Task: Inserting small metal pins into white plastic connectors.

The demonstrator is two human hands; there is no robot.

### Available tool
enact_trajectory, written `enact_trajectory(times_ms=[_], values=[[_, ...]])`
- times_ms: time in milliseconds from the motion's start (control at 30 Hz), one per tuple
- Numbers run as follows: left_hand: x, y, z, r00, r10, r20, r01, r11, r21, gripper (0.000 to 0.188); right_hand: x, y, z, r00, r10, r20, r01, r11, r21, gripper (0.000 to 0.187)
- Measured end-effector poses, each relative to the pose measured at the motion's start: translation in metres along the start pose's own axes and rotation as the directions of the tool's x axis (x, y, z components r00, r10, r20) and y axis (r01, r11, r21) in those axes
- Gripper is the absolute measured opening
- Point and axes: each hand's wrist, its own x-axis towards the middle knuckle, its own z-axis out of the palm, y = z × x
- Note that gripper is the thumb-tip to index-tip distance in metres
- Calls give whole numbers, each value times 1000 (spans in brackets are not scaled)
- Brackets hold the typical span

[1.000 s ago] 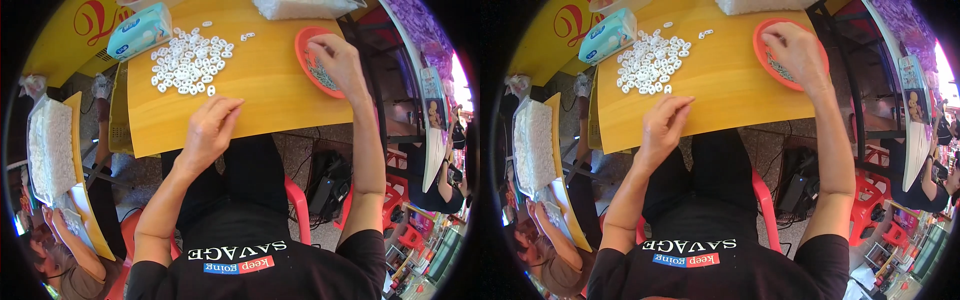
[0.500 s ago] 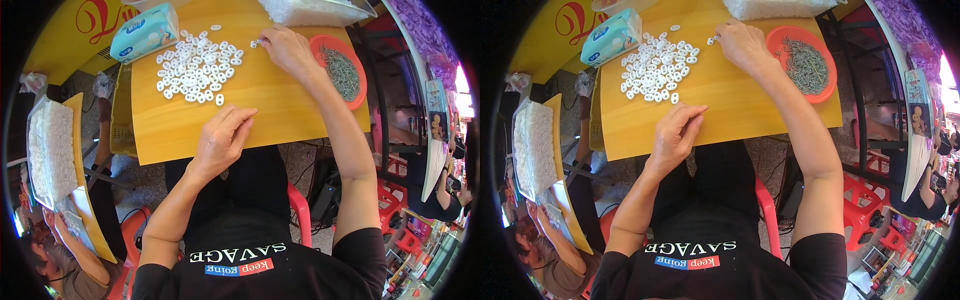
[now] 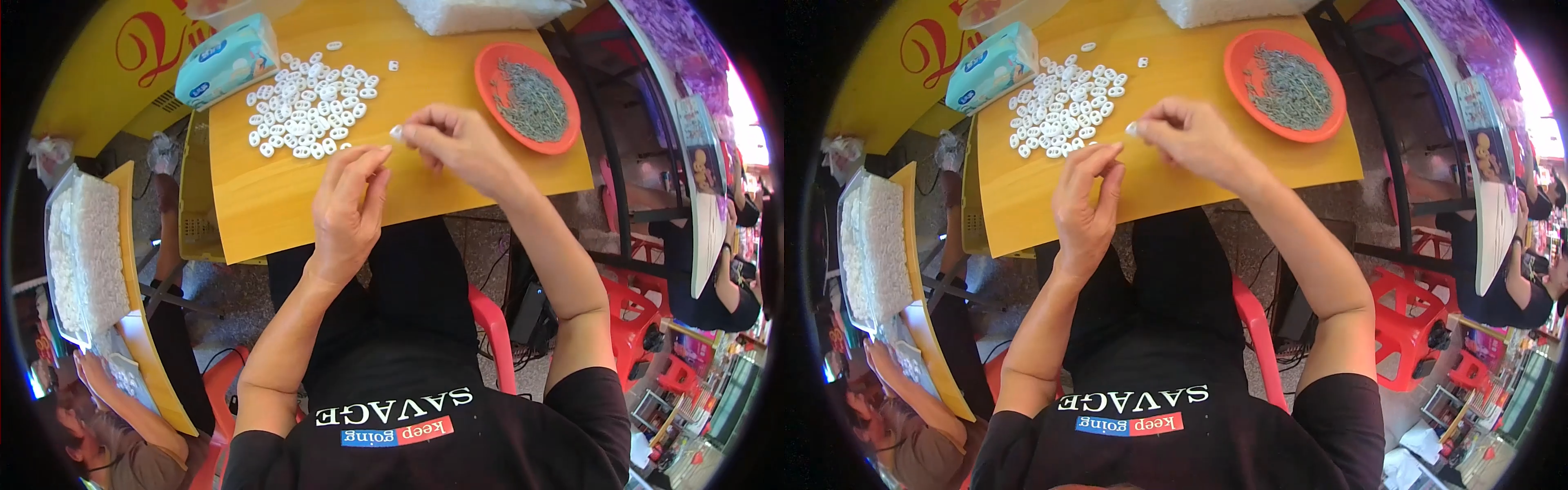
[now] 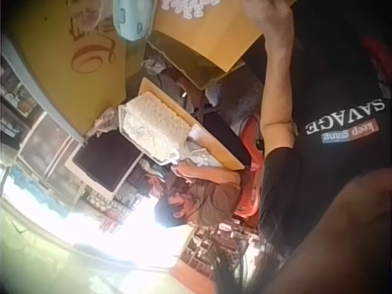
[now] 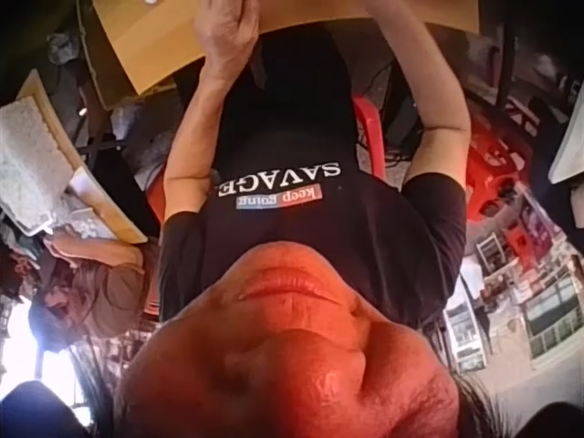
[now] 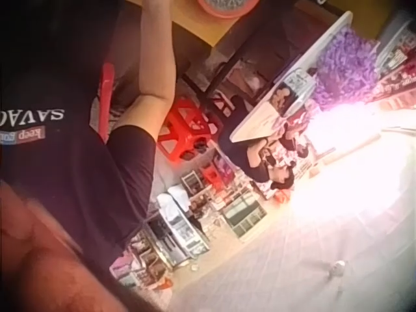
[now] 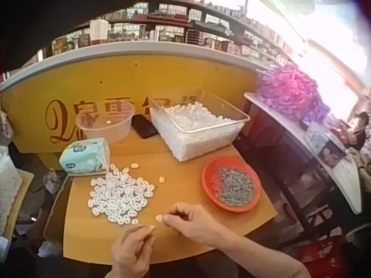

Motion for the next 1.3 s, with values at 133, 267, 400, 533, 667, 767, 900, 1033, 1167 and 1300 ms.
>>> enact_trajectory(times_ms=[133, 267, 400, 533, 667, 767, 900, 1033, 1167, 1300], values=[[-4, 4, 6, 978, -206, 30, 206, 945, -255, 25, -25, 7, 6, 999, -24, 27, 24, 1000, 8, 20], [-2, 16, 8, 859, -473, 196, 500, 692, -521, 19, -39, 11, 4, 996, -93, 17, 94, 993, -70, 20], [-3, 12, 11, 811, -504, 297, 584, 667, -463, 18, -45, 10, 4, 978, -207, -39, 201, 971, -126, 19], [0, 11, 21, 839, -468, 279, 541, 657, -525, 16, -45, 11, -4, 960, -262, -97, 234, 943, -239, 17], [6, 4, 26, 821, -485, 300, 566, 627, -536, 14, -37, 9, -42, 851, -494, -177, 365, 800, -475, 15], [5, -1, 24, 821, -479, 311, 566, 613, -551, 13, -26, 3, -91, 788, -557, -263, 299, 719, -627, 12], [3, -1, 25, 818, -463, 341, 575, 649, -498, 13, -18, 1, -141, 826, -497, -267, 138, 636, -759, 12], [2, -5, 24, 831, -433, 348, 556, 635, -536, 12, -8, 4, -153, 866, -467, -179, 79, 481, -873, 13], [3, -6, 23, 848, -399, 349, 529, 666, -525, 9, 4, 10, -152, 895, -442, -64, 132, 398, -908, 12], [4, -5, 24, 846, -402, 349, 532, 664, -524, 9, 12, 15, -151, 899, -436, -32, 142, 360, -922, 12]])
